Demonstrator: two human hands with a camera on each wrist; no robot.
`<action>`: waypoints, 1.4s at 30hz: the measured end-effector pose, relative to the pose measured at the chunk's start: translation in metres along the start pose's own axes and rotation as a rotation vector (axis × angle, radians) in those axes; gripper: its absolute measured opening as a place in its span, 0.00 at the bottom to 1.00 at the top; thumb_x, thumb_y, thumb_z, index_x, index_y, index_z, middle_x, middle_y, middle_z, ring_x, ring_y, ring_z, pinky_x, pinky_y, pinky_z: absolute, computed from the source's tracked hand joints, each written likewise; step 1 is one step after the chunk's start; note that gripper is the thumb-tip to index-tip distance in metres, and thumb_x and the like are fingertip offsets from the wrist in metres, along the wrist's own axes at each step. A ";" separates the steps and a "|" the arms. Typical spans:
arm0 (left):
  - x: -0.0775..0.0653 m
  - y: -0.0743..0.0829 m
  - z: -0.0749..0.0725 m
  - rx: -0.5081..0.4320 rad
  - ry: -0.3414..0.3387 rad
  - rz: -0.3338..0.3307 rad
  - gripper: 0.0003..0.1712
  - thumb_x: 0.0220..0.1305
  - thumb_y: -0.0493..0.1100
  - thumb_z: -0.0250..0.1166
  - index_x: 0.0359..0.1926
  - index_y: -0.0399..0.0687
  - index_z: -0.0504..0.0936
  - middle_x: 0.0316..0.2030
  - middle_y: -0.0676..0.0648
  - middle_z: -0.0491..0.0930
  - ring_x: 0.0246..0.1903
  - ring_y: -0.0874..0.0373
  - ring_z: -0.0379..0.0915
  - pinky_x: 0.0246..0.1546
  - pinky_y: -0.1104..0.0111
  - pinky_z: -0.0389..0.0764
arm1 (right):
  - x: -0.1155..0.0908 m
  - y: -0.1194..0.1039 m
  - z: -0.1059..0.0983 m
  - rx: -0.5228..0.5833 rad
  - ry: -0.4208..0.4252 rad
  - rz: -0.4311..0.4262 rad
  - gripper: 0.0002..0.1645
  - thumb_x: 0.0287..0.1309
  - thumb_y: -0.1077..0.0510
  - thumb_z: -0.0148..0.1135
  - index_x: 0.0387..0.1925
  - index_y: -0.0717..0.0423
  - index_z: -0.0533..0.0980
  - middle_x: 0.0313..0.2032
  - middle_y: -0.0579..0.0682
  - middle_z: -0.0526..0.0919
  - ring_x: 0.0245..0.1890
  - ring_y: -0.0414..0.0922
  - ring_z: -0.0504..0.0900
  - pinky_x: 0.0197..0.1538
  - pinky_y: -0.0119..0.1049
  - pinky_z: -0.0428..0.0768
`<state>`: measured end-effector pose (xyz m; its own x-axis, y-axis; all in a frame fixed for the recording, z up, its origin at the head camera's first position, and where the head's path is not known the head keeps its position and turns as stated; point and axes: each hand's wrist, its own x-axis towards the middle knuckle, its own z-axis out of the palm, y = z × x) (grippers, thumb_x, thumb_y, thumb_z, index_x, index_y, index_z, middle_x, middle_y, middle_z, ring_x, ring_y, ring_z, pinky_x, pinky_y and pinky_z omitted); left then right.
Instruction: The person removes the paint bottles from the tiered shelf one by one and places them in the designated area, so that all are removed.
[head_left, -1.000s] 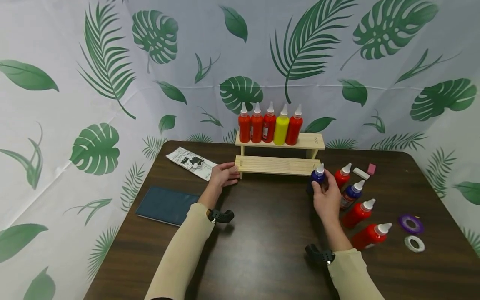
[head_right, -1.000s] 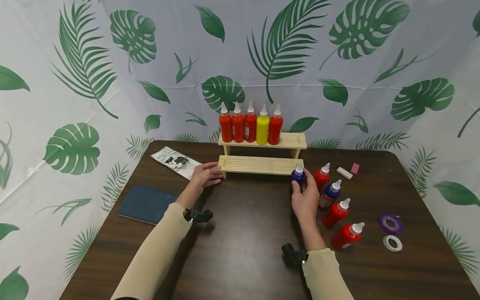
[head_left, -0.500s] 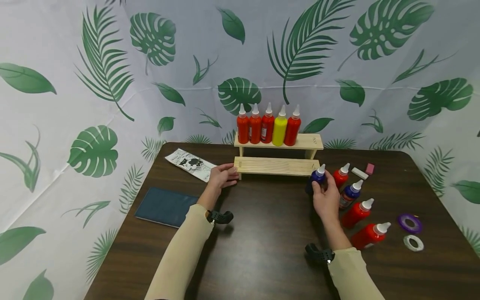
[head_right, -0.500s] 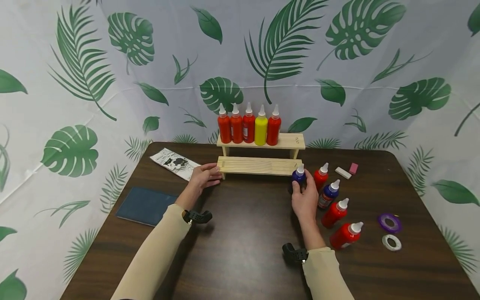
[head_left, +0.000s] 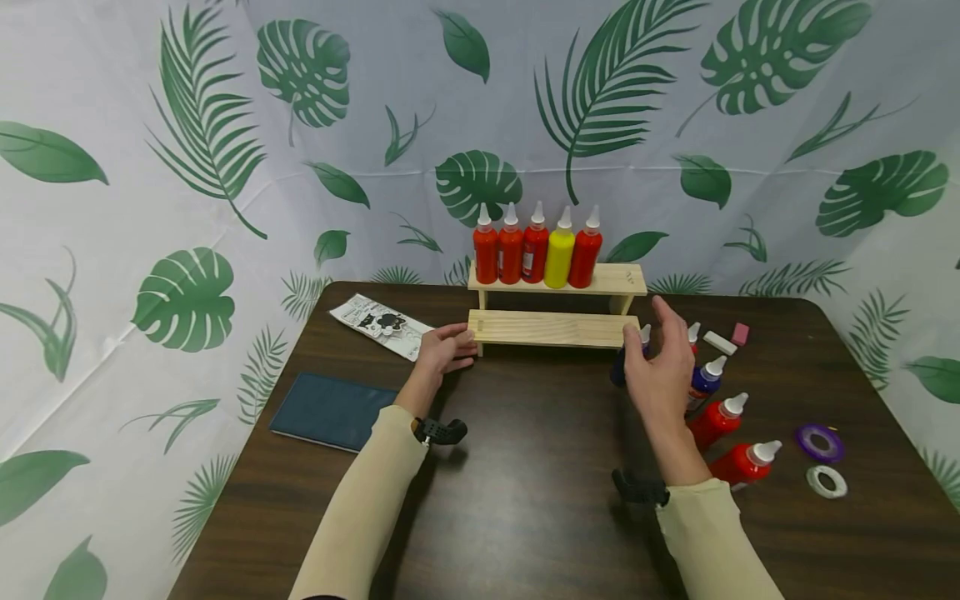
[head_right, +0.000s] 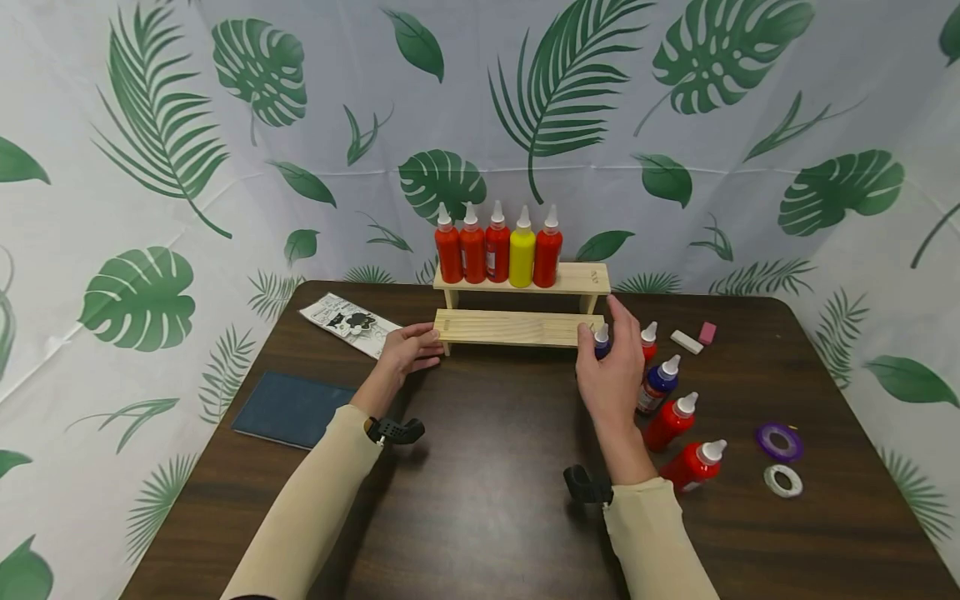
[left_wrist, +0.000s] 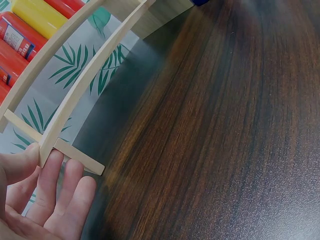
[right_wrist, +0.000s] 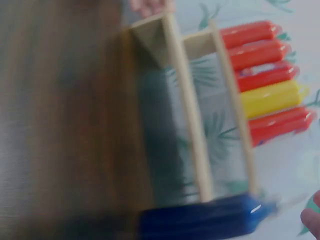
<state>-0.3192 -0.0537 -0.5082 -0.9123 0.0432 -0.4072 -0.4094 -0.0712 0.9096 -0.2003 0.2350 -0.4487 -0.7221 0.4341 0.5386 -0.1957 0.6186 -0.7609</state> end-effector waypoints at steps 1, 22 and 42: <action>0.000 0.000 0.000 -0.002 0.002 0.003 0.18 0.61 0.41 0.67 0.53 0.44 0.81 0.38 0.40 0.85 0.35 0.53 0.84 0.34 0.63 0.85 | 0.005 -0.007 0.001 -0.013 -0.003 -0.043 0.30 0.61 0.54 0.62 0.65 0.48 0.68 0.62 0.49 0.72 0.62 0.45 0.70 0.63 0.49 0.71; 0.000 0.001 -0.001 -0.007 -0.009 0.003 0.19 0.61 0.41 0.68 0.54 0.45 0.81 0.40 0.39 0.85 0.37 0.52 0.84 0.32 0.65 0.85 | 0.117 -0.029 0.058 0.029 -0.544 0.244 0.42 0.68 0.50 0.55 0.75 0.53 0.47 0.69 0.62 0.60 0.67 0.59 0.63 0.66 0.53 0.66; 0.002 -0.001 -0.001 -0.017 -0.010 -0.006 0.19 0.61 0.41 0.68 0.53 0.46 0.81 0.38 0.40 0.85 0.35 0.53 0.84 0.32 0.65 0.85 | 0.093 -0.037 0.037 0.149 -0.394 0.263 0.35 0.65 0.51 0.58 0.70 0.50 0.58 0.65 0.57 0.67 0.63 0.55 0.68 0.64 0.51 0.70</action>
<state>-0.3207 -0.0545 -0.5097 -0.9096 0.0532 -0.4121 -0.4154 -0.0874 0.9055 -0.2851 0.2286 -0.3839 -0.9501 0.2645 0.1655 -0.0451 0.4087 -0.9116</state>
